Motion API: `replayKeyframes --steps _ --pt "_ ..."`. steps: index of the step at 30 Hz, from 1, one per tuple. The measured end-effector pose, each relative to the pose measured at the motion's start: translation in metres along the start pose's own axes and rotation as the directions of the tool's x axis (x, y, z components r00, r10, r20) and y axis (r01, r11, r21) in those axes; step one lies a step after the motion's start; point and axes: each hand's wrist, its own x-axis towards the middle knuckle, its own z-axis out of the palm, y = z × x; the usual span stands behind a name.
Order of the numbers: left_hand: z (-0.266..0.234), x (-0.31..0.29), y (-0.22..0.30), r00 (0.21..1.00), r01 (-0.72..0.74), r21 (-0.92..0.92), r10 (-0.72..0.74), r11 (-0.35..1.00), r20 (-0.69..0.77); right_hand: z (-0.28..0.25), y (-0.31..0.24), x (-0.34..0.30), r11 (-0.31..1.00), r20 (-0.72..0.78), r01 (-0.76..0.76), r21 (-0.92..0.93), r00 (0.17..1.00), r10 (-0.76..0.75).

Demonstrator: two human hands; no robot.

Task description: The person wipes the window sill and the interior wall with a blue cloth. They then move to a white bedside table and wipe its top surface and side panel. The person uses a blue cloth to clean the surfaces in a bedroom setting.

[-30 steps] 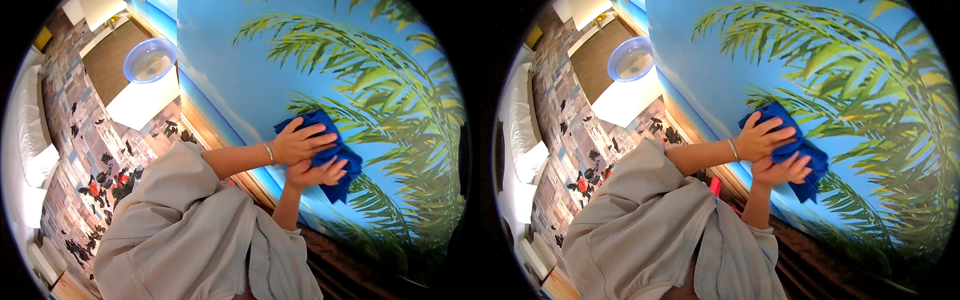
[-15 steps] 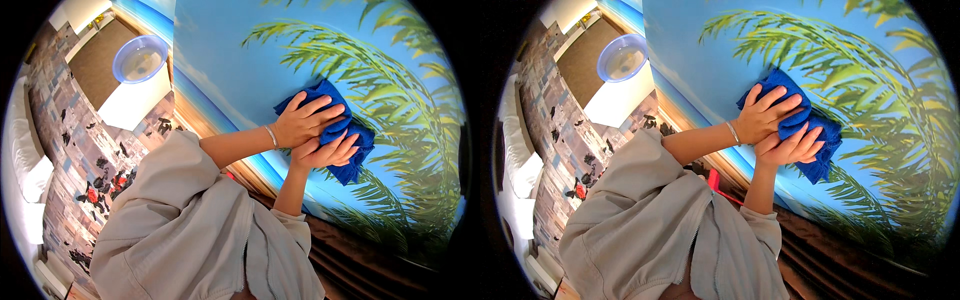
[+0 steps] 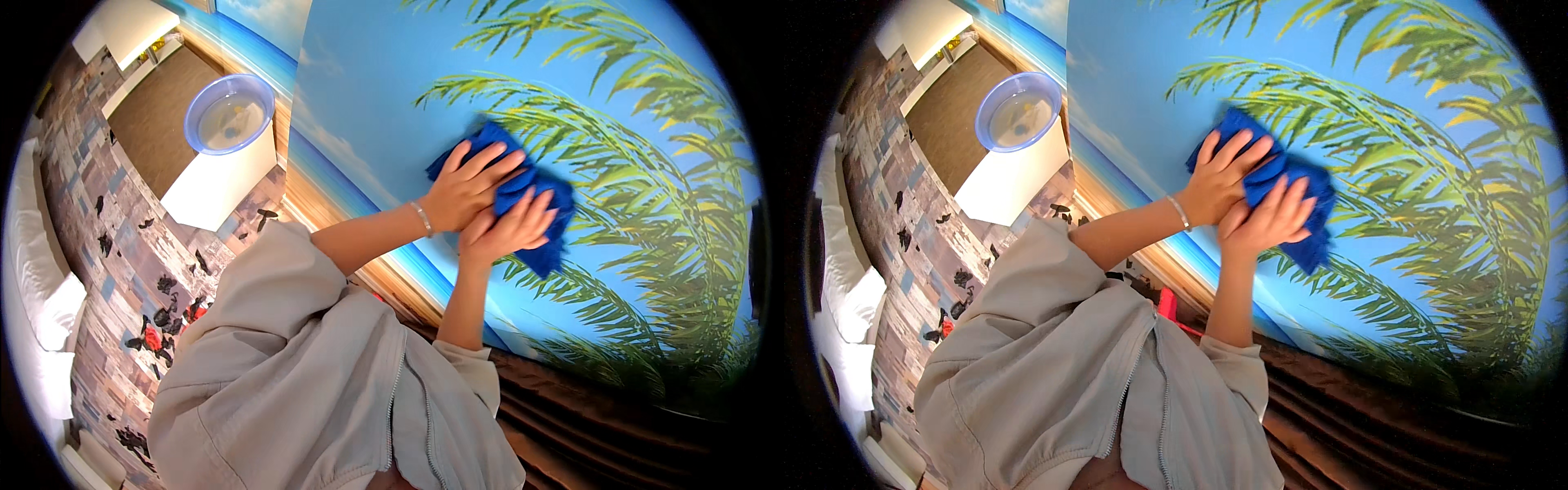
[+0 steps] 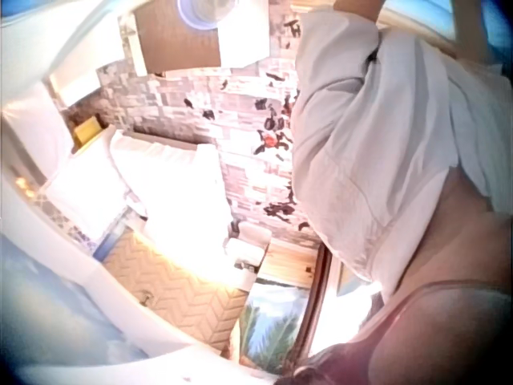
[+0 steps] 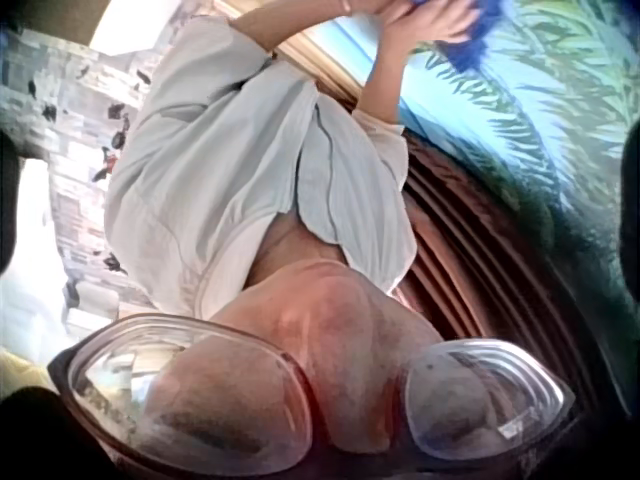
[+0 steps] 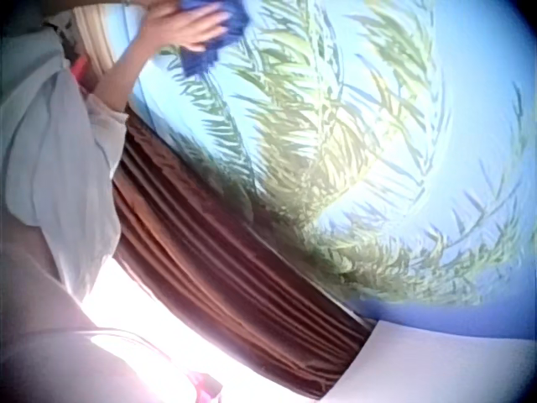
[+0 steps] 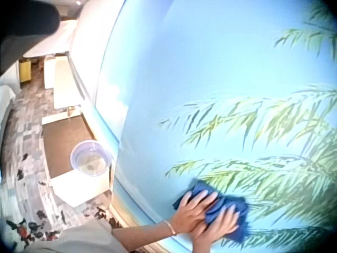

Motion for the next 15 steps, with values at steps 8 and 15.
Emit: replayKeyframes --steps 8,15 --pt "0.019 -0.036 -0.01 0.999 -0.019 0.028 0.02 0.999 -0.037 0.022 -0.003 -0.043 0.996 0.031 -0.037 -0.084 0.999 0.04" --pt "0.018 -0.066 -0.051 0.999 0.051 -0.198 -0.048 0.979 0.02 0.048 -0.019 -0.06 0.995 0.068 0.08 -0.065 0.995 -0.076"
